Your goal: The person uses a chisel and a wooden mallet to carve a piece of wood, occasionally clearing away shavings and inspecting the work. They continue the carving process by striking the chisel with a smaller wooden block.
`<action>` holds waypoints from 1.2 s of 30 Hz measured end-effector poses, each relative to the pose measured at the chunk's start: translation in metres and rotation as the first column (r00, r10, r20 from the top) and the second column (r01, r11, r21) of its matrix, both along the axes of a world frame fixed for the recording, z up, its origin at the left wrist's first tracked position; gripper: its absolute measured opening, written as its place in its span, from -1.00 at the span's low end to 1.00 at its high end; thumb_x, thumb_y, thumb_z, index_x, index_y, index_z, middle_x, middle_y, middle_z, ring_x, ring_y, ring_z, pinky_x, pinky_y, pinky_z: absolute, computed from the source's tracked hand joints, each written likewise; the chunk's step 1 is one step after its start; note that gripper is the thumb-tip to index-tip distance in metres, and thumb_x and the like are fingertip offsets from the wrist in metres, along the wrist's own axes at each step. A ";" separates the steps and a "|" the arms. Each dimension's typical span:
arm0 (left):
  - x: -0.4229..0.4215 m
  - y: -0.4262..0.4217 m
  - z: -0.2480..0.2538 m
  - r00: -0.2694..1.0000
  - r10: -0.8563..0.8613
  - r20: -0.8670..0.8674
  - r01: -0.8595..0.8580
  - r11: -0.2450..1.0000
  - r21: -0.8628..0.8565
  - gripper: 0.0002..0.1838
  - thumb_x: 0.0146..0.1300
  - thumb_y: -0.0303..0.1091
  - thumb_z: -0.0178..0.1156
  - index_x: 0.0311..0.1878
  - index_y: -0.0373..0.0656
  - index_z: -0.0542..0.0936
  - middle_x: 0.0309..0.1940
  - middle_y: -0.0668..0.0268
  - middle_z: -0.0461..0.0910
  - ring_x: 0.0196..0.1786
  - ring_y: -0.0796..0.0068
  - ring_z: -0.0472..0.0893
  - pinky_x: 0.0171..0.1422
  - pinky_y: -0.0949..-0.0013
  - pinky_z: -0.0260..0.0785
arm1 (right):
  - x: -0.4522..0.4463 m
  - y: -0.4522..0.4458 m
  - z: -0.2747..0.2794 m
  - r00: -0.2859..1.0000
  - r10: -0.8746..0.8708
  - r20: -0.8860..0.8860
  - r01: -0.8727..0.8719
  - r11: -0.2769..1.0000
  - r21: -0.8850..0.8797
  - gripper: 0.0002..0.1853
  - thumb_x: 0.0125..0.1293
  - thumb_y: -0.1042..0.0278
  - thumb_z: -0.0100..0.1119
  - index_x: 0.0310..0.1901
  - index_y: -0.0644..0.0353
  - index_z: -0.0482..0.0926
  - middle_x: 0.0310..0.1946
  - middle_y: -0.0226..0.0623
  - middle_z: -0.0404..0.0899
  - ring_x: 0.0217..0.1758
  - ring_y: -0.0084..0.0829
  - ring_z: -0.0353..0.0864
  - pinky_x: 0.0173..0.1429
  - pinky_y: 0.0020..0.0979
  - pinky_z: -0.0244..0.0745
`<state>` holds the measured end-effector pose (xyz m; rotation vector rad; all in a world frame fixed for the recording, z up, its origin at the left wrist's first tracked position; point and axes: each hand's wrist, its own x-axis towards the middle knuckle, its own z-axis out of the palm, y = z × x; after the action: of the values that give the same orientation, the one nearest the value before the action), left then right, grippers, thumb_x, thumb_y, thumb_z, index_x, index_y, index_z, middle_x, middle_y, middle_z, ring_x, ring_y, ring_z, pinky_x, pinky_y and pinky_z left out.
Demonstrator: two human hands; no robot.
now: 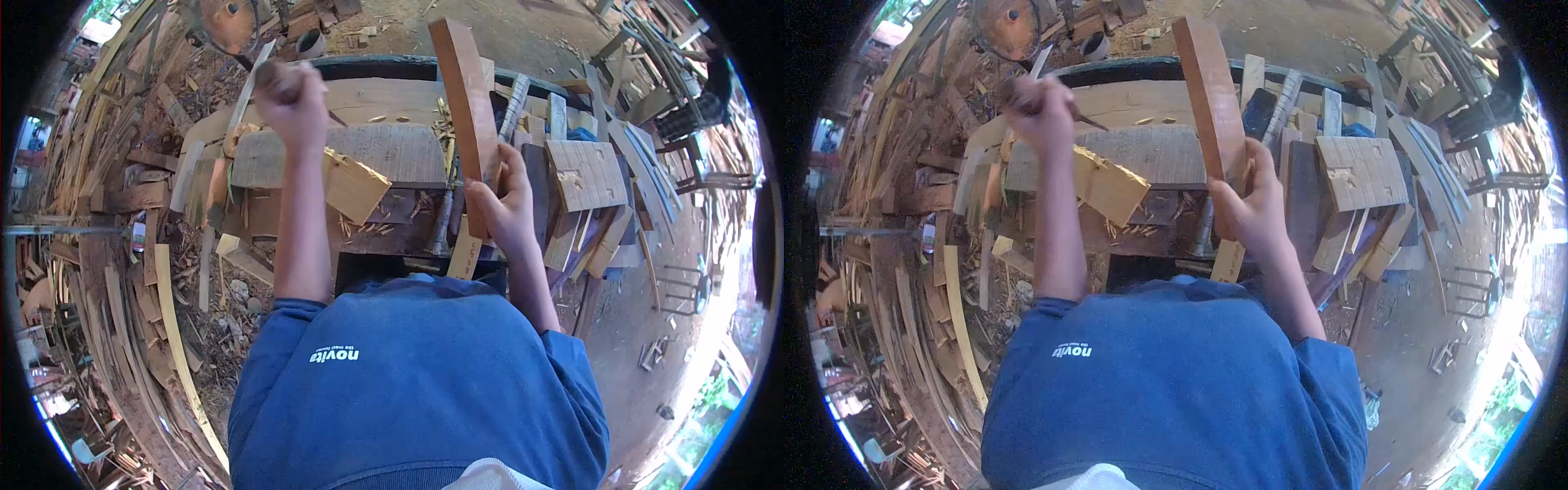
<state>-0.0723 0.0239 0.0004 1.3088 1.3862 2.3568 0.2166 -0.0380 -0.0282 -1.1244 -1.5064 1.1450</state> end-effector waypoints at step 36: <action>0.024 -0.122 -0.078 0.795 -0.116 0.596 0.490 0.701 -0.518 -0.73 0.14 -0.46 0.42 -0.15 -0.17 0.53 -0.39 0.37 0.59 -0.52 0.64 0.50 -0.49 0.56 0.36 | 0.031 -0.071 -0.138 0.987 -0.107 0.118 0.145 0.915 -0.376 -0.30 0.13 0.26 0.38 0.25 0.37 0.32 -0.01 0.06 0.56 0.06 -0.21 0.58 0.13 -0.28 0.48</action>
<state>-0.0483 -0.0980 -0.0781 0.5666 1.4375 1.5632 0.2475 -0.1087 -0.1659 -1.5378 -1.2868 1.3482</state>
